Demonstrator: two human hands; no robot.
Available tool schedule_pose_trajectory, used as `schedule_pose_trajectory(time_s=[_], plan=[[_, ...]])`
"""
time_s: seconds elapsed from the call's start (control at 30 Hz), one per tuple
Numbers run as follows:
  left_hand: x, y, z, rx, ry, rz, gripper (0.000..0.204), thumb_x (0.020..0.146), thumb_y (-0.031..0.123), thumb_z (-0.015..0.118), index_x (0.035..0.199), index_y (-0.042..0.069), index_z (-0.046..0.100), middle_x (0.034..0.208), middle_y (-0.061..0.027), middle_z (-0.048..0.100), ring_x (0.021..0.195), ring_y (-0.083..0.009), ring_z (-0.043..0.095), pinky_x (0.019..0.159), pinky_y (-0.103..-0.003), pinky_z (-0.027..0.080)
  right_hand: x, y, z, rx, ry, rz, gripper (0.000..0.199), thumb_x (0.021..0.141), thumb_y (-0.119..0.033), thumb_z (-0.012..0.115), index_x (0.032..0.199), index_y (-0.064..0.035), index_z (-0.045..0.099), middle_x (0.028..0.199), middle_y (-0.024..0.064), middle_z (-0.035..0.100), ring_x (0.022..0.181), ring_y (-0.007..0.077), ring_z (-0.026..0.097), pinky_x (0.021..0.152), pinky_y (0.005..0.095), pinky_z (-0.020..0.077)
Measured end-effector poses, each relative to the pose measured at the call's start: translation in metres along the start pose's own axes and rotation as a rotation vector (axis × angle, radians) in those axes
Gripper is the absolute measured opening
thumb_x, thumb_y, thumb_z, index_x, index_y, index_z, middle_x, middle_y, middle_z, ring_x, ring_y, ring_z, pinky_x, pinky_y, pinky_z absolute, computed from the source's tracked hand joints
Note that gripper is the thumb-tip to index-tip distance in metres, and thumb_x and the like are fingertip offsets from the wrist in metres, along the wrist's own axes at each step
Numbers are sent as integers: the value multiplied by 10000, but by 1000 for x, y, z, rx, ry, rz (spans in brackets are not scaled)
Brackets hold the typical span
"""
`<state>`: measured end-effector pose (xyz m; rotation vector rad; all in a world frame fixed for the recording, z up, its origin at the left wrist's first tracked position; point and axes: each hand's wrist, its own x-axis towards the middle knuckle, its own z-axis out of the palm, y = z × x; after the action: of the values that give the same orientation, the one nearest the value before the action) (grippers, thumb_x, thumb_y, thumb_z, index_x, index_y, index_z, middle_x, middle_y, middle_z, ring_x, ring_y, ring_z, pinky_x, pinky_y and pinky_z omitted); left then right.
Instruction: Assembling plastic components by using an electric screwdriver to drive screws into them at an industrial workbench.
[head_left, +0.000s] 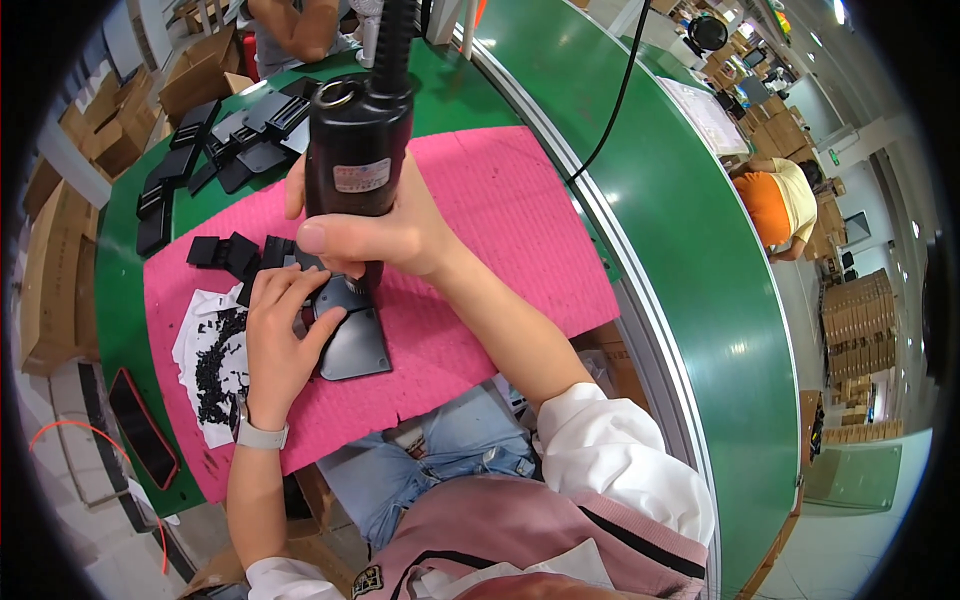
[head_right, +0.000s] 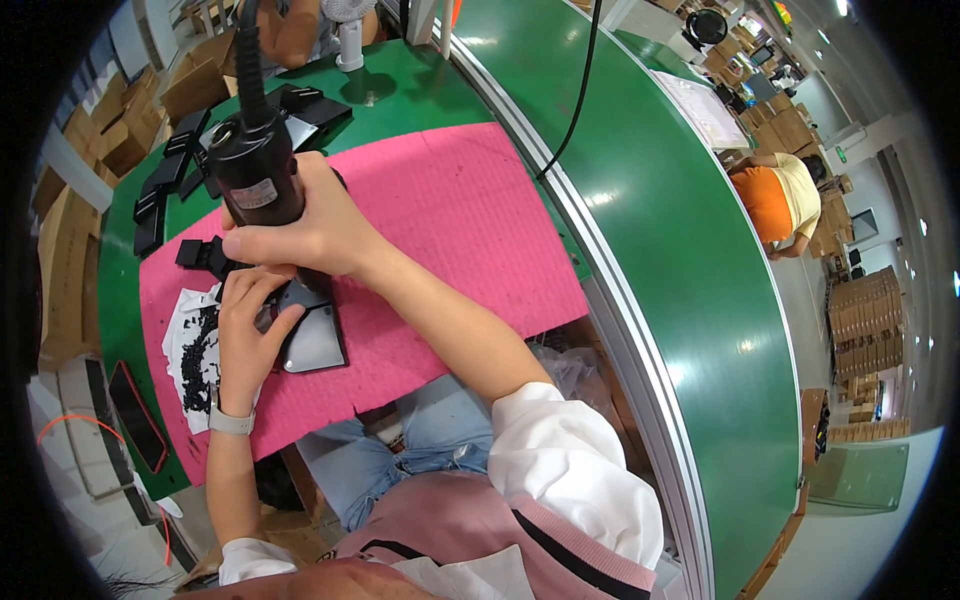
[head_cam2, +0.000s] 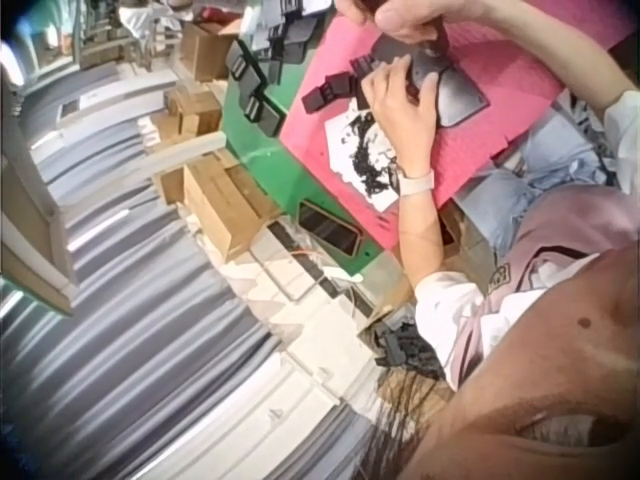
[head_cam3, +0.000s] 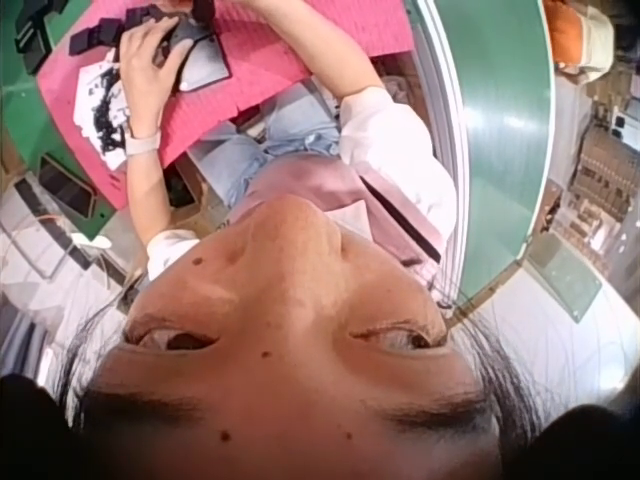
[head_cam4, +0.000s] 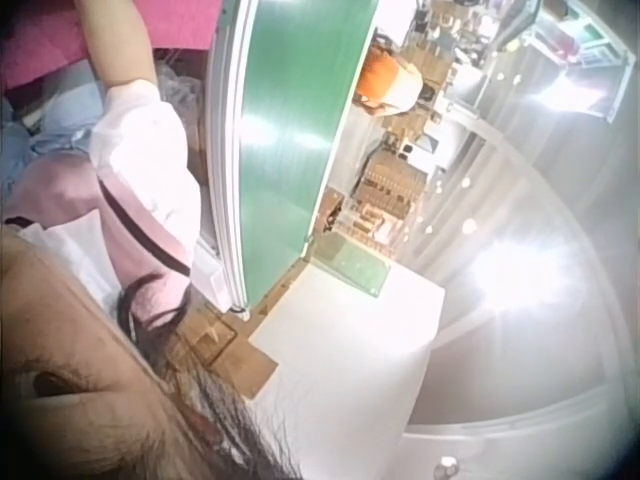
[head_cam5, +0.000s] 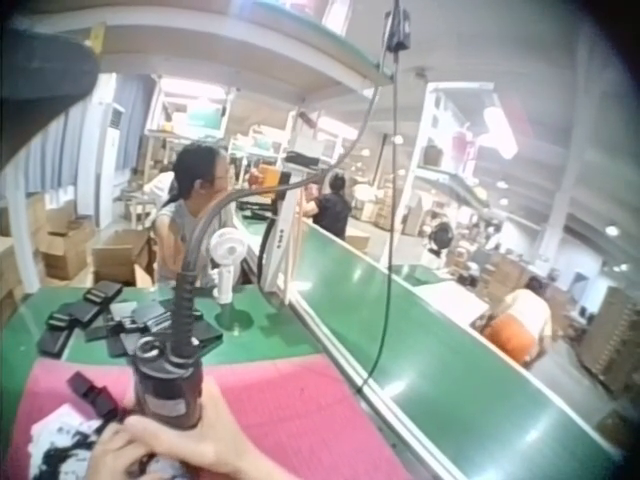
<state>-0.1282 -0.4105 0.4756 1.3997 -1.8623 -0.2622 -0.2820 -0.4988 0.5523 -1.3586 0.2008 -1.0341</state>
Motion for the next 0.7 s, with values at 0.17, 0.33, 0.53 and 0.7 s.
schedule_pose_trajectory(time_s=[0.17,0.33,0.53,0.7], plan=[[1,3,-4,5,-8,0,343,692,103,734,1002,-4,637,979,-138,604,976,-325,530,846,-395,439,3,7,-6,-86,-26,1,226,676,-121,740,759,-3,566,651,-10,556,585,56,490,522,232,387],[4,8,-4,18,-21,-6,336,693,88,726,1000,-8,628,990,-148,597,963,-319,534,847,-384,439,-9,1,-5,-37,39,-79,216,681,-111,745,716,-11,557,603,-14,534,539,51,481,482,233,371],[0,10,-8,73,-84,38,444,670,193,770,1040,-2,621,1019,-158,617,979,-339,579,864,-389,456,-13,-27,-18,70,200,-100,214,753,-132,710,834,8,570,557,45,549,441,120,525,426,252,428],[11,41,-14,294,-172,-116,590,600,440,798,947,-3,618,898,-136,624,863,-320,618,701,-392,497,-36,-40,-58,-227,498,-8,517,705,-145,777,1113,11,500,745,39,562,542,111,543,491,244,445]])
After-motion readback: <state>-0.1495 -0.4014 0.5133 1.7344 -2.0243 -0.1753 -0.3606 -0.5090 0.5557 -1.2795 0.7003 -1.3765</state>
